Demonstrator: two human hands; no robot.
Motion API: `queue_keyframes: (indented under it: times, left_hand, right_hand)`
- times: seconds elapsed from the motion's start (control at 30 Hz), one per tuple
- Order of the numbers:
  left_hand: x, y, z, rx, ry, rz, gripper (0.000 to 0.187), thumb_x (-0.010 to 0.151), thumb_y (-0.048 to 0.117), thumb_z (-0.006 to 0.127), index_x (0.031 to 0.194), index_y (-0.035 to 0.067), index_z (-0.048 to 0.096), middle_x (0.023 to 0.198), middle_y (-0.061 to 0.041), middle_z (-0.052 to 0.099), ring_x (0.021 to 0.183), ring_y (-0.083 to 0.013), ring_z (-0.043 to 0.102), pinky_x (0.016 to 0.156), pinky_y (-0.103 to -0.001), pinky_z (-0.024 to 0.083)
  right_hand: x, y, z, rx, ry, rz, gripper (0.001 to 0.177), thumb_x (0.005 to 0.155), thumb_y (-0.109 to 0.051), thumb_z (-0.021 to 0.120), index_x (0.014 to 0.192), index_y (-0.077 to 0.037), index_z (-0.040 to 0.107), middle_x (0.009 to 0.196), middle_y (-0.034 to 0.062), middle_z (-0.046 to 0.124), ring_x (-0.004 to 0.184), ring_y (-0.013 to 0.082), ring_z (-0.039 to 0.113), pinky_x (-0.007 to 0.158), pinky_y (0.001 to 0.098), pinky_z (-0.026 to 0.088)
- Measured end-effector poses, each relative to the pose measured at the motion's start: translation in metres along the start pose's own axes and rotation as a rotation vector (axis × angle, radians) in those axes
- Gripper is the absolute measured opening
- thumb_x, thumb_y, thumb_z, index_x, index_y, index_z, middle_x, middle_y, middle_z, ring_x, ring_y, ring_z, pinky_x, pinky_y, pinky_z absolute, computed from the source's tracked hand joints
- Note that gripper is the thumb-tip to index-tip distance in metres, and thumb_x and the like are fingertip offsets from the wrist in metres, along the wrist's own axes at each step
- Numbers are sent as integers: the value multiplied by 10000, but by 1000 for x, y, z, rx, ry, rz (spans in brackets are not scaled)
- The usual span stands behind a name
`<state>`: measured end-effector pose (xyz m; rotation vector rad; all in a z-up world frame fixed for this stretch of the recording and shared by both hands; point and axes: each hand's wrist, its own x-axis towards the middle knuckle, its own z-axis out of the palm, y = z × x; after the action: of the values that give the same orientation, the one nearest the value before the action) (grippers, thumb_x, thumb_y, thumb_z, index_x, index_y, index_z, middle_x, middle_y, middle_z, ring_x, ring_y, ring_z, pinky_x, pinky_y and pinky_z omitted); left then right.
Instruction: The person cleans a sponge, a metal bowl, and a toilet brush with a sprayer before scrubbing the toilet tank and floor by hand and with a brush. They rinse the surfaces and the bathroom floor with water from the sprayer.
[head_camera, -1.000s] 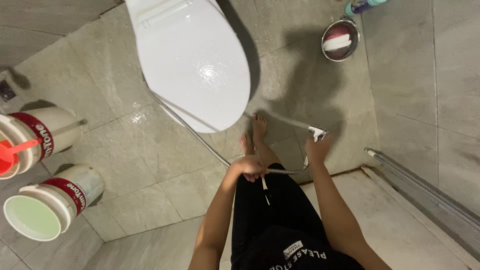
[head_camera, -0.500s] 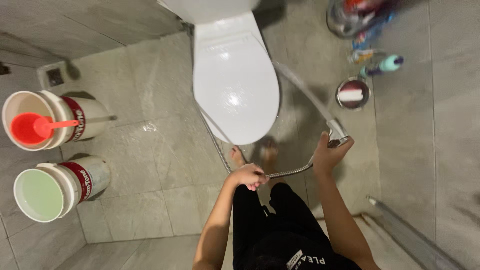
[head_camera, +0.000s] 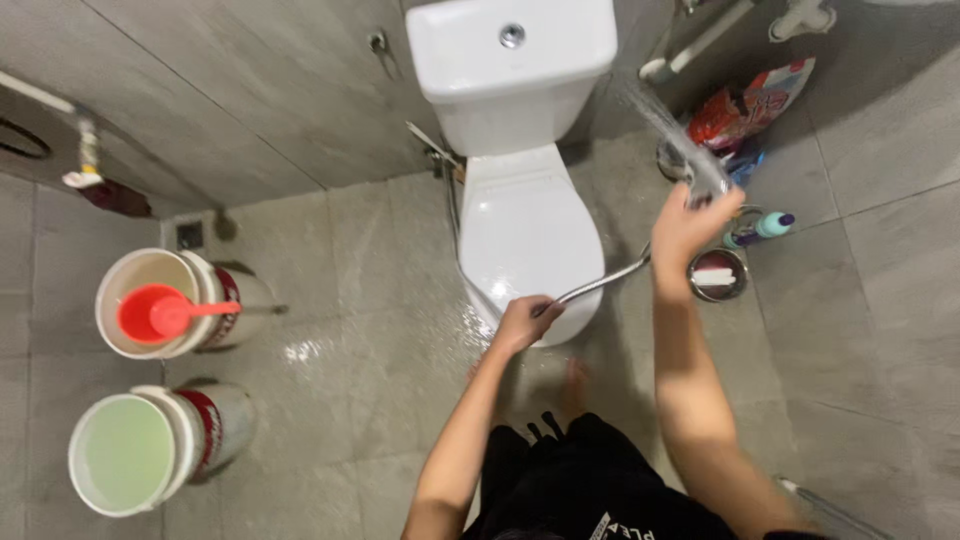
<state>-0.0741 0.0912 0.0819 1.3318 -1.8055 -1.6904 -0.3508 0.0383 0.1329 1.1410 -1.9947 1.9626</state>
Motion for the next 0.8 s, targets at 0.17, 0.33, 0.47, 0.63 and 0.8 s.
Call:
queue_keyframes:
  times: [0.17, 0.33, 0.47, 0.63, 0.8]
  left_hand:
    - [13, 2, -39, -107, 50, 199, 352, 969, 353, 700, 950, 6, 762, 634, -16, 622, 578, -84, 551, 553, -277, 462]
    - [14, 5, -72, -163, -33, 49, 356, 957, 363, 686, 951, 13, 756, 598, -16, 579, 492, -86, 538, 476, -281, 436]
    - [20, 3, -83, -168, -66, 31, 350, 959, 355, 682, 966, 13, 753, 615, -9, 599, 498, -81, 542, 478, -276, 440]
    - [34, 4, -84, -197, -44, 1, 338, 960, 343, 685, 970, 12, 754, 627, -4, 608, 504, -78, 547, 483, -273, 445]
    - [49, 9, -76, -228, 3, -20, 350, 956, 342, 685, 924, -1, 747, 614, -3, 592, 492, -89, 536, 473, -273, 432]
  right_hand:
    - [17, -17, 61, -78, 40, 78, 390, 914, 46, 622, 1233, 8, 402, 1137, 175, 587, 1011, 280, 635, 939, 370, 521]
    - [8, -38, 84, -112, -20, -5, 367, 923, 42, 627, 1217, 5, 411, 1096, 178, 584, 963, 282, 609, 900, 365, 508]
    - [6, -53, 93, -75, -31, 5, 346, 942, 41, 622, 1209, 3, 405, 1098, 181, 570, 959, 283, 580, 896, 366, 505]
    - [13, -57, 108, -74, -51, 66, 375, 952, 32, 645, 1240, 2, 408, 1106, 183, 591, 971, 276, 609, 917, 368, 509]
    - [24, -50, 122, -63, -80, 52, 417, 941, 30, 677, 1259, 0, 409, 1112, 187, 603, 968, 275, 643, 881, 383, 521]
